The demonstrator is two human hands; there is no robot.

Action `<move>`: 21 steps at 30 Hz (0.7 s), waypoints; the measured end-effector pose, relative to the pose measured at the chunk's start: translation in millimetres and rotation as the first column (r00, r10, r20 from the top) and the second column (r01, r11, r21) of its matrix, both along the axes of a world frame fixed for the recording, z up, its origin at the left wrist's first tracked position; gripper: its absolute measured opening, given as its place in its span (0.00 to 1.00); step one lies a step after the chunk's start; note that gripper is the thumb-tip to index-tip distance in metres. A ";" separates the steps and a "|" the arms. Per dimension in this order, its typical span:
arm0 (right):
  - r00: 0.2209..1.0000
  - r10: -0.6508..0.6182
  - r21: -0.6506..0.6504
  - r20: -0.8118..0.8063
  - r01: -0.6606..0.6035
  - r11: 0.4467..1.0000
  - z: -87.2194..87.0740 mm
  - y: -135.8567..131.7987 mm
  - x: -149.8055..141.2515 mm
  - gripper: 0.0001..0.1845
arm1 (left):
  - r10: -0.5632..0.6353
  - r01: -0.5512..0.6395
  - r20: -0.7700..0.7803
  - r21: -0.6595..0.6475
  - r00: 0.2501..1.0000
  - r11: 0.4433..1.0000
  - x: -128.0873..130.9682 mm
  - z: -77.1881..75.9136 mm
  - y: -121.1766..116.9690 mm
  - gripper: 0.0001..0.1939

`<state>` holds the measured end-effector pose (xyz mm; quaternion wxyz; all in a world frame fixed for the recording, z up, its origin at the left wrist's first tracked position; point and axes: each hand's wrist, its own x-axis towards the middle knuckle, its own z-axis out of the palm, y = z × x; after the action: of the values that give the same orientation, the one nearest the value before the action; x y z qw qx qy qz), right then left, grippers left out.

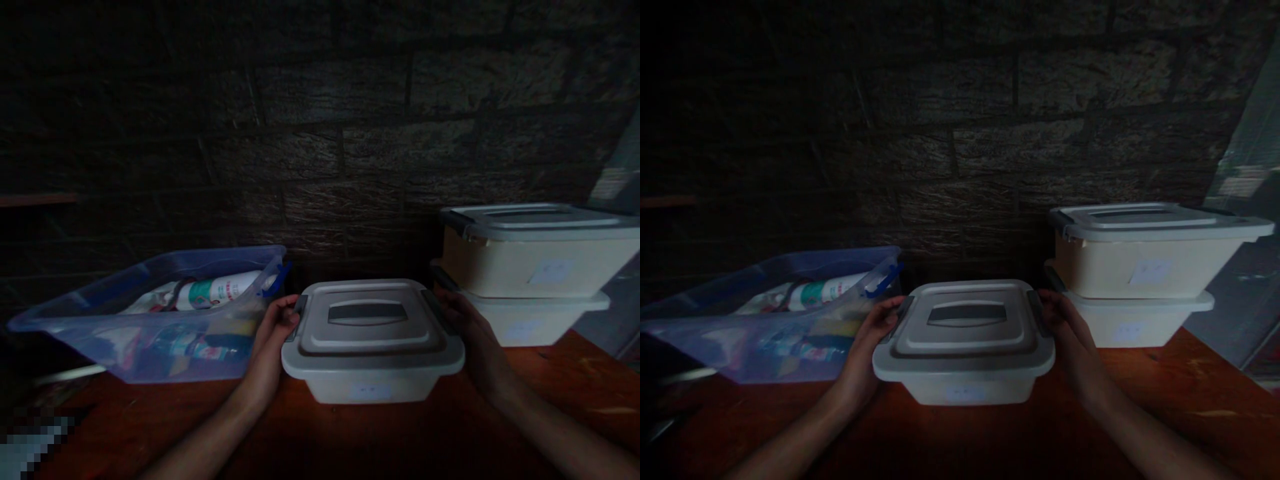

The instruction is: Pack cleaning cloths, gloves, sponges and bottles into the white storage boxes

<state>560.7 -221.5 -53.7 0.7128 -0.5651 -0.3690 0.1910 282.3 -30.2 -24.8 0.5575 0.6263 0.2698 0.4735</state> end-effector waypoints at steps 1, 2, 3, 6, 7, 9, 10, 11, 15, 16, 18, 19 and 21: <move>1.000 0.004 -0.007 -0.006 -0.004 1.000 2.7 -1.5 -0.5 0.22 | -0.026 0.026 -0.002 -0.019 1.000 0.999 -1.1 3.6 -1.8 0.21; 1.000 0.015 -0.008 -0.012 -0.015 1.000 5.6 -3.0 -1.0 0.23 | -0.053 0.052 -0.010 -0.033 0.999 0.998 -2.5 7.6 -3.9 0.20; 0.999 0.034 -0.008 -0.018 -0.035 0.999 8.5 -4.5 -1.3 0.23 | -0.080 0.078 -0.027 -0.043 0.996 0.996 -4.0 12.0 -6.2 0.20; 0.997 0.073 -0.009 -0.018 -0.073 0.997 18.0 -8.6 -2.2 0.22 | -0.163 0.156 -0.125 -0.060 0.979 0.986 -9.0 26.6 -13.9 0.21; 0.997 0.074 -0.013 -0.015 -0.074 0.997 21.4 -9.7 -2.5 0.22 | -0.189 0.180 -0.159 -0.065 0.969 0.981 -10.5 31.4 -16.8 0.22; 0.997 0.075 -0.034 -0.009 -0.075 0.997 28.5 -11.9 -3.5 0.22 | -0.233 0.222 -0.207 -0.074 0.950 0.972 -12.5 39.6 -22.0 0.22; 0.997 0.080 -0.046 -0.006 -0.080 0.996 32.2 -12.8 -4.3 0.23 | -0.244 0.232 -0.220 -0.077 0.945 0.970 -13.2 42.6 -24.1 0.22; 0.996 0.085 -0.062 -0.005 -0.085 0.994 35.8 -13.8 -5.1 0.24 | -0.248 0.236 -0.228 -0.080 0.941 0.968 -13.8 44.8 -25.6 0.22; 0.990 0.136 -0.141 0.029 -0.131 0.981 49.0 -17.1 -8.2 0.26 | -0.227 0.214 -0.243 -0.080 0.943 0.974 -15.6 45.6 -24.2 0.21; 0.986 0.160 -0.156 0.040 -0.152 0.976 51.5 -17.8 -8.5 0.25 | -0.231 0.217 -0.252 -0.083 0.940 0.973 -16.2 44.8 -22.5 0.20; 0.976 0.213 -0.177 0.049 -0.201 0.963 54.7 -19.5 -8.2 0.24 | -0.259 0.240 -0.274 -0.099 0.926 0.966 -17.3 43.3 -18.7 0.20; 0.971 0.234 -0.194 0.046 -0.221 0.956 55.5 -20.4 -7.6 0.23 | -0.274 0.252 -0.282 -0.112 0.919 0.961 -17.8 42.7 -16.9 0.20; 0.957 0.287 -0.254 0.031 -0.270 0.929 55.1 -22.5 -6.3 0.21 | -0.292 0.265 -0.284 -0.132 0.913 0.955 -18.9 41.7 -13.7 0.21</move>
<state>554.5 -244.0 1.5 0.5895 -0.5974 -0.4428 0.3155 263.4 -43.9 16.9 0.5997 0.6970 0.2803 0.2758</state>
